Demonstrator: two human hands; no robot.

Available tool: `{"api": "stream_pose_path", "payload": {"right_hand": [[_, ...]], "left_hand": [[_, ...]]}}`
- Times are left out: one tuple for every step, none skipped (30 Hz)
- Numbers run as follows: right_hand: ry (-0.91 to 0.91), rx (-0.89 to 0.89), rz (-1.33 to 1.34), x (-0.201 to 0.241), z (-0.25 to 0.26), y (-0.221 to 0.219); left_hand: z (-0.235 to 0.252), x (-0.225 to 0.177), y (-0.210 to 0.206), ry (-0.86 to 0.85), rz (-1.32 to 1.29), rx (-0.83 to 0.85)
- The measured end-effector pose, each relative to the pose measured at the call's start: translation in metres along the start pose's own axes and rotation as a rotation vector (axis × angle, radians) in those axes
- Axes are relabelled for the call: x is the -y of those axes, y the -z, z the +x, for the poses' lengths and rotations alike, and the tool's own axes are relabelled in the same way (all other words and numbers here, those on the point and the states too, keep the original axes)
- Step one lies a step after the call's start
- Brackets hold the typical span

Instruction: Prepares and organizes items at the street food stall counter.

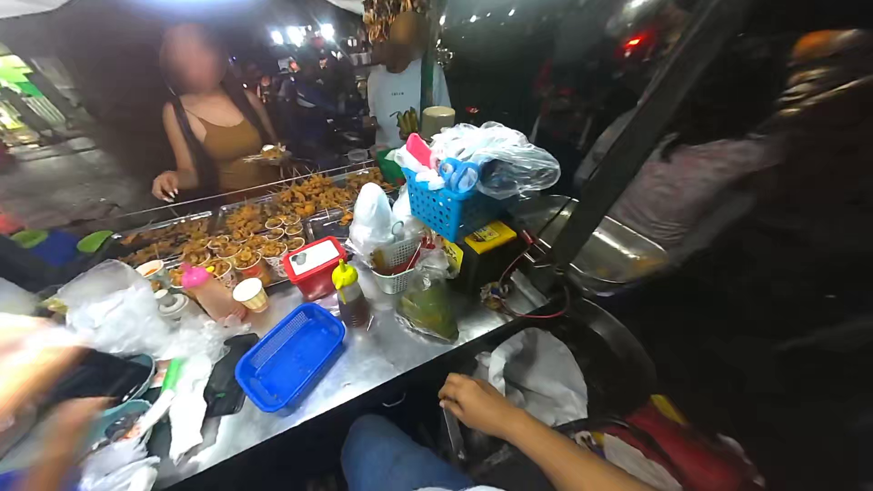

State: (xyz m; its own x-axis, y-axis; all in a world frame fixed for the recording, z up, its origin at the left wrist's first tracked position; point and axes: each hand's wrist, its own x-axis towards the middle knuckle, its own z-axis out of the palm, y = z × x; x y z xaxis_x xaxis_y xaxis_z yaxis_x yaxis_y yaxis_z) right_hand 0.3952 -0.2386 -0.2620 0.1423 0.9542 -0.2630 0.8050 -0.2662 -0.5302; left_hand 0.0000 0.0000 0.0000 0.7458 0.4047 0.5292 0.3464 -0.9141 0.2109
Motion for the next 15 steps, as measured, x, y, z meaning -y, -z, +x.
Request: {"api": "stream_pose_path", "payload": {"right_hand": [[-0.006, -0.027, -0.007, 0.003, -0.003, 0.002], [-0.005, -0.054, -0.012, 0.005, -0.006, 0.002], [-0.006, -0.063, -0.017, 0.006, -0.01, 0.001], [-0.009, -0.06, -0.025, 0.007, -0.013, -0.002], [-0.026, -0.034, -0.032, 0.007, -0.015, -0.006], [-0.049, 0.006, -0.034, 0.007, -0.014, -0.012], [-0.065, 0.055, -0.041, 0.007, -0.012, -0.019], [-0.058, 0.104, -0.049, 0.008, -0.008, -0.025], [-0.02, 0.138, -0.054, 0.011, 0.0, -0.029], [0.038, 0.158, -0.051, 0.019, 0.009, -0.031], [0.108, 0.172, -0.043, 0.032, 0.021, -0.03], [0.189, 0.185, -0.045, 0.051, 0.035, -0.026], [0.283, 0.189, -0.059, 0.073, 0.049, -0.023], [0.38, 0.193, -0.085, 0.097, 0.063, -0.02], [0.482, 0.18, -0.111, 0.121, 0.078, -0.02]], "left_hand": [[-0.012, -0.007, -0.022, -0.017, 0.13, 0.167], [-0.025, -0.017, -0.047, 0.017, 0.171, 0.319], [-0.046, -0.019, -0.075, 0.078, 0.144, 0.424], [-0.072, -0.016, -0.104, 0.138, 0.095, 0.48], [-0.096, -0.017, -0.128, 0.211, 0.02, 0.509], [-0.116, -0.022, -0.144, 0.304, -0.072, 0.539], [-0.134, -0.029, -0.156, 0.387, -0.157, 0.545], [-0.149, -0.038, -0.165, 0.467, -0.226, 0.551], [-0.161, -0.045, -0.171, 0.533, -0.278, 0.56], [-0.173, -0.051, -0.175, 0.578, -0.314, 0.574], [-0.183, -0.055, -0.178, 0.6, -0.331, 0.588], [-0.192, -0.057, -0.179, 0.614, -0.336, 0.608], [-0.201, -0.059, -0.179, 0.63, -0.336, 0.625], [-0.209, -0.062, -0.177, 0.648, -0.331, 0.637], [-0.217, -0.065, -0.174, 0.672, -0.324, 0.633]]}}
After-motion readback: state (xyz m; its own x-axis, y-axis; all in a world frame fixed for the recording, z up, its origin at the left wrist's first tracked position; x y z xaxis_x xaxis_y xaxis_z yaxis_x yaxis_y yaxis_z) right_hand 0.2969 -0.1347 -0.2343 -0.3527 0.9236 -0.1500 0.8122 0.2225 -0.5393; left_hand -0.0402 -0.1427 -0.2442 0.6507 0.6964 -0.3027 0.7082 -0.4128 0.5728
